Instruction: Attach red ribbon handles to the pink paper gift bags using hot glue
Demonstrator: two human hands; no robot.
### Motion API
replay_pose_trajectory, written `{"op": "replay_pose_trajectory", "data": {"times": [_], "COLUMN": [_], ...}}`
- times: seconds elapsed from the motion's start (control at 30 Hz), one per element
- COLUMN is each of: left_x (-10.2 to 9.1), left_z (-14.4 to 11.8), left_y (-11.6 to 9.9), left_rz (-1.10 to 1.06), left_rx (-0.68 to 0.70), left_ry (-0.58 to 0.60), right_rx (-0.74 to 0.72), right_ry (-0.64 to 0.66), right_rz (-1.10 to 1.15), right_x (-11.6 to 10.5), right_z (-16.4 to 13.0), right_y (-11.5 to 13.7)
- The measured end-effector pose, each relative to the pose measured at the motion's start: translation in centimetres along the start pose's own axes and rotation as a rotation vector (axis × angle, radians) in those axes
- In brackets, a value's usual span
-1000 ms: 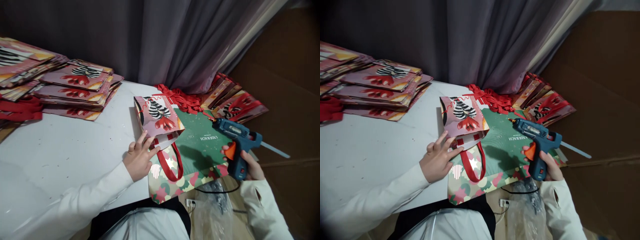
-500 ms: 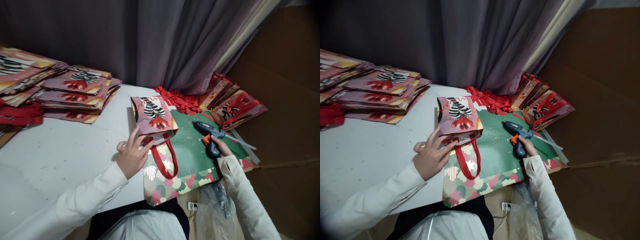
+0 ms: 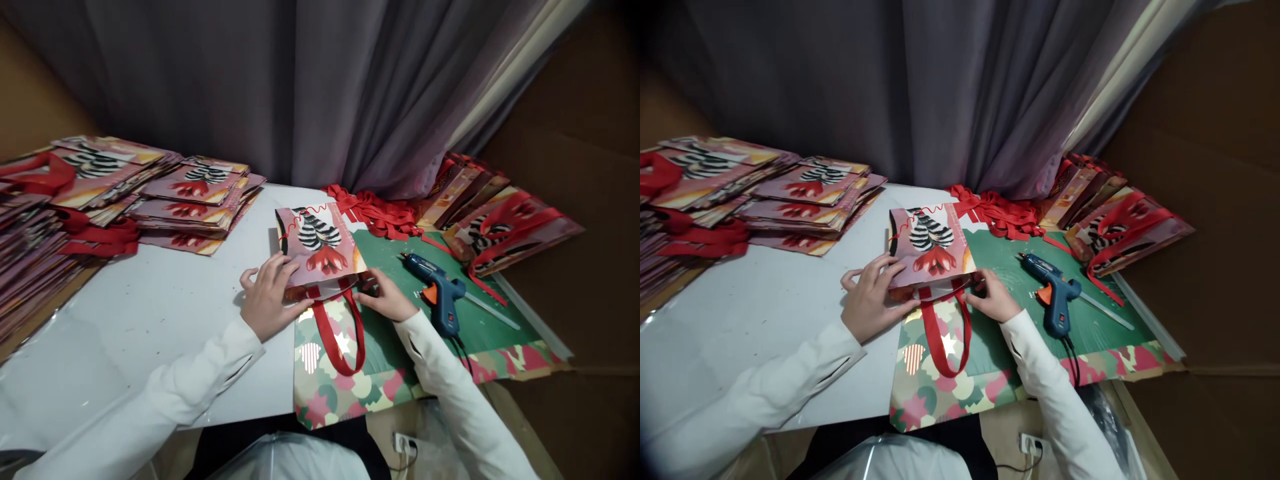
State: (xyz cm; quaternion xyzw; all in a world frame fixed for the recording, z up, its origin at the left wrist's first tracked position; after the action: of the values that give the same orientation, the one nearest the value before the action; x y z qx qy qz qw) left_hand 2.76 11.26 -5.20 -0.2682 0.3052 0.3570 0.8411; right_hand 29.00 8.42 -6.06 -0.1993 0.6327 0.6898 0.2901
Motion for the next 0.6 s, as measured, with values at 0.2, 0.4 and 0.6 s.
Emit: {"op": "replay_pose_trajectory", "data": {"times": [0.2,0.4,0.6], "left_x": [0.8,1.2,0.3], "left_z": [0.1,-0.8,-3.5], "left_y": [0.0,-0.7,-5.1], "left_rz": [0.083,0.144,0.124], "left_rx": [-0.028,0.013,0.547], "left_ry": [0.019,-0.074,0.025], "right_rx": [0.171,0.284,0.297], "right_ry": [-0.113,-0.177,-0.157], "right_rz": [-0.287,-0.440,-0.514], "right_x": [2.2,3.6,2.6], "right_z": [1.3,2.1,0.7], "right_y": [0.3,0.7,2.1]}}
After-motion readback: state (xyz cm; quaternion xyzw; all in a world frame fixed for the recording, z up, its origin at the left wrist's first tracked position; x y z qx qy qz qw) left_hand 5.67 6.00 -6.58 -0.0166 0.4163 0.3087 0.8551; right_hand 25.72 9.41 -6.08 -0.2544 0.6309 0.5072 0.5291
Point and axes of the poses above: each hand's wrist, its own z-axis towards the middle knuckle, its own x-axis out of the palm, y = z × x, the point moved 3 cm from there along z, towards the middle knuckle, and after that the axes turned 8 degrees about -y, right-handed, at the moved point
